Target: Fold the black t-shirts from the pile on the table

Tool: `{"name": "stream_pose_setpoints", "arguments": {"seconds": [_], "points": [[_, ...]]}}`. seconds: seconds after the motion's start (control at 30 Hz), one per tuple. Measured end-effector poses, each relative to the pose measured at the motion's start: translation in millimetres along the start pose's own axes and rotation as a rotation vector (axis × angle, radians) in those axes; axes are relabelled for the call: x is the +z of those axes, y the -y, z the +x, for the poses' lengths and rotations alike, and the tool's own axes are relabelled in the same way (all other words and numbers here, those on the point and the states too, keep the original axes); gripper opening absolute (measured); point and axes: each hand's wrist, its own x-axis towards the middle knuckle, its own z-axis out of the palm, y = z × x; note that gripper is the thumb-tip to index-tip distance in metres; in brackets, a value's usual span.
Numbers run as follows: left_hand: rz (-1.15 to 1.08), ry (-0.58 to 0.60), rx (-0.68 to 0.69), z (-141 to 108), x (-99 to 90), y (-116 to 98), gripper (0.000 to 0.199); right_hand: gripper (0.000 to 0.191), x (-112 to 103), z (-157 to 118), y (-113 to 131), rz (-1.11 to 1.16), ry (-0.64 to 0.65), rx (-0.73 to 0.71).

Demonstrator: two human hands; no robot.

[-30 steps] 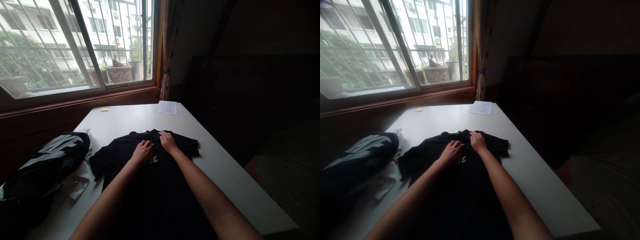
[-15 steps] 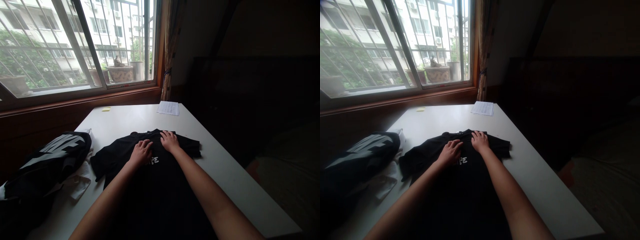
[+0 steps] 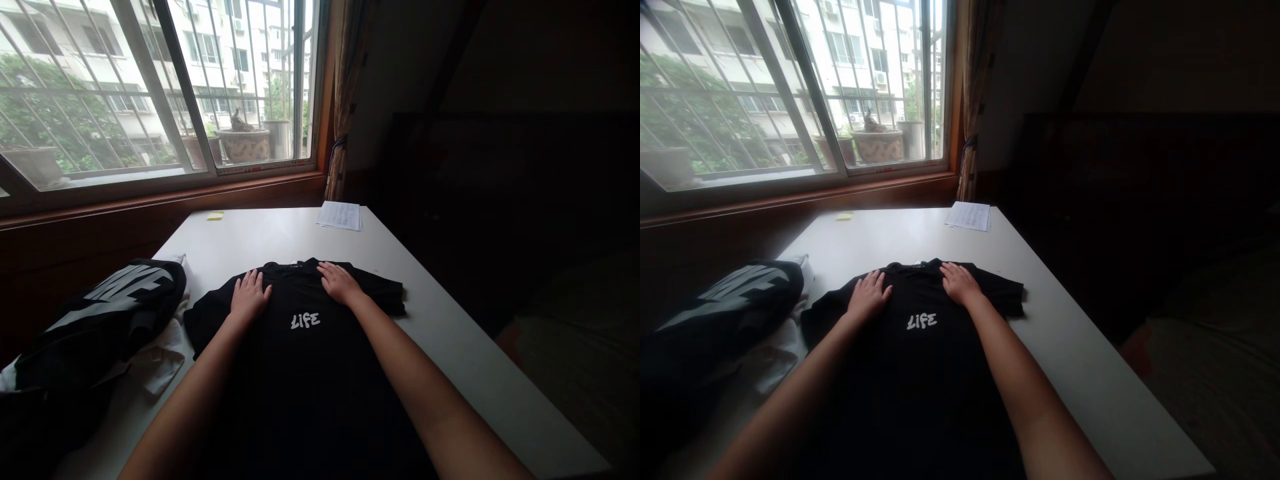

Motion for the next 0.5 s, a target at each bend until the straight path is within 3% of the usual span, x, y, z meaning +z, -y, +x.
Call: {"name": "stream_pose_setpoints", "arguments": {"seconds": [0.17, 0.33, 0.5], "points": [[-0.05, 0.039, -0.092, 3, -8.9, -11, 0.073, 0.052, -3, -1, 0, -0.004, 0.004, 0.037], [-0.143, 0.155, -0.16, 11, -14.0, -27, 0.075, 0.053, -5, -1, 0, -0.006, 0.064, 0.034], [-0.112, 0.095, -0.097, 15, -5.7, -22, 0.073, 0.056, -6, 2, 0, -0.007, 0.122, 0.026]]}}
